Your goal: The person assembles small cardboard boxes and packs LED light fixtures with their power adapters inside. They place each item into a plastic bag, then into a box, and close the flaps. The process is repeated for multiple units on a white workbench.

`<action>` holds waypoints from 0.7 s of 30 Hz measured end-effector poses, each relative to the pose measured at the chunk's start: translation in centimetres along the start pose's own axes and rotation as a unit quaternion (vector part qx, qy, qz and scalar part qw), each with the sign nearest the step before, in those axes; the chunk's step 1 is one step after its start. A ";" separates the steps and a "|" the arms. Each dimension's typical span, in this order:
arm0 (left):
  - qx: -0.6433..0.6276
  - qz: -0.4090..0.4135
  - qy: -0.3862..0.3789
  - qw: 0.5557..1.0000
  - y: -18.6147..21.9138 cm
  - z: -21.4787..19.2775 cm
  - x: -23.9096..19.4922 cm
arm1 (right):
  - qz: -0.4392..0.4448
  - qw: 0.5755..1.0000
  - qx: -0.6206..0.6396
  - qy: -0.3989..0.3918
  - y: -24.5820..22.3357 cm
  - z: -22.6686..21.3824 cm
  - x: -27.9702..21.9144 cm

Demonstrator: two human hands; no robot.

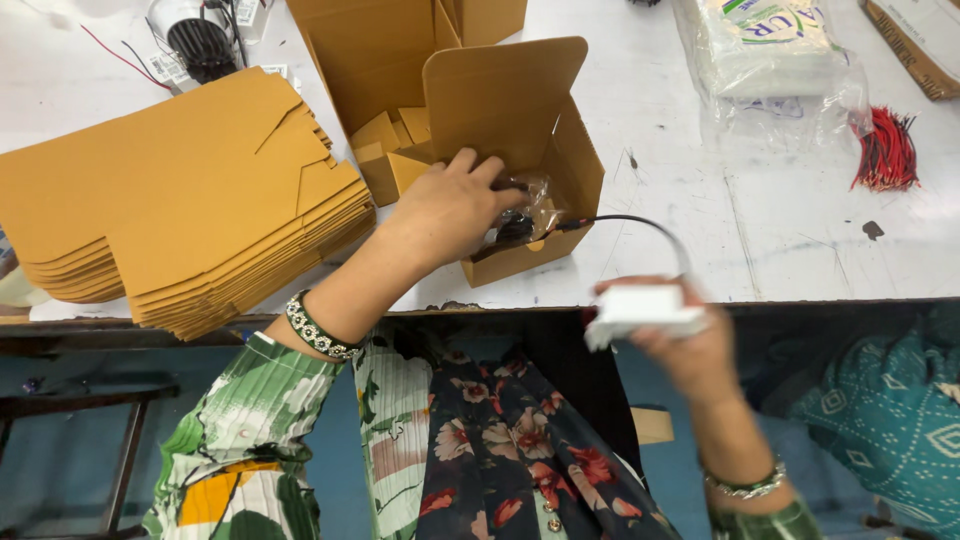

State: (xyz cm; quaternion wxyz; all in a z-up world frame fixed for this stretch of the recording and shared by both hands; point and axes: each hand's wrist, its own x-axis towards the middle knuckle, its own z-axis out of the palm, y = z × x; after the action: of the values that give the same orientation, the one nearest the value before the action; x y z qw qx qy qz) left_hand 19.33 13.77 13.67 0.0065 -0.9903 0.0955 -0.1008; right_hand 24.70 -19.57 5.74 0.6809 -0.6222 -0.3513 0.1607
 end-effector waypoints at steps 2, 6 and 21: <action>0.021 0.005 -0.007 1.000 0.1 0.2 -0.1 | -0.003 0.975 -0.115 0.188 -3.1 -1.4 2.4; 0.036 0.024 0.000 0.999 0.1 0.5 -0.4 | -0.111 0.947 -0.302 0.012 -10.3 -1.3 6.5; -0.011 0.020 0.014 1.000 -0.1 1.7 -0.7 | -0.049 0.592 -0.745 -0.304 -9.5 9.3 23.1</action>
State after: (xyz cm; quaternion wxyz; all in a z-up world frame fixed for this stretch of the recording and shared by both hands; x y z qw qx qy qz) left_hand 19.06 14.01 11.87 -0.0034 -0.9866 0.1169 -0.1138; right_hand 32.56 0.76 21.15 -0.1592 -0.8093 -0.5652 -0.0113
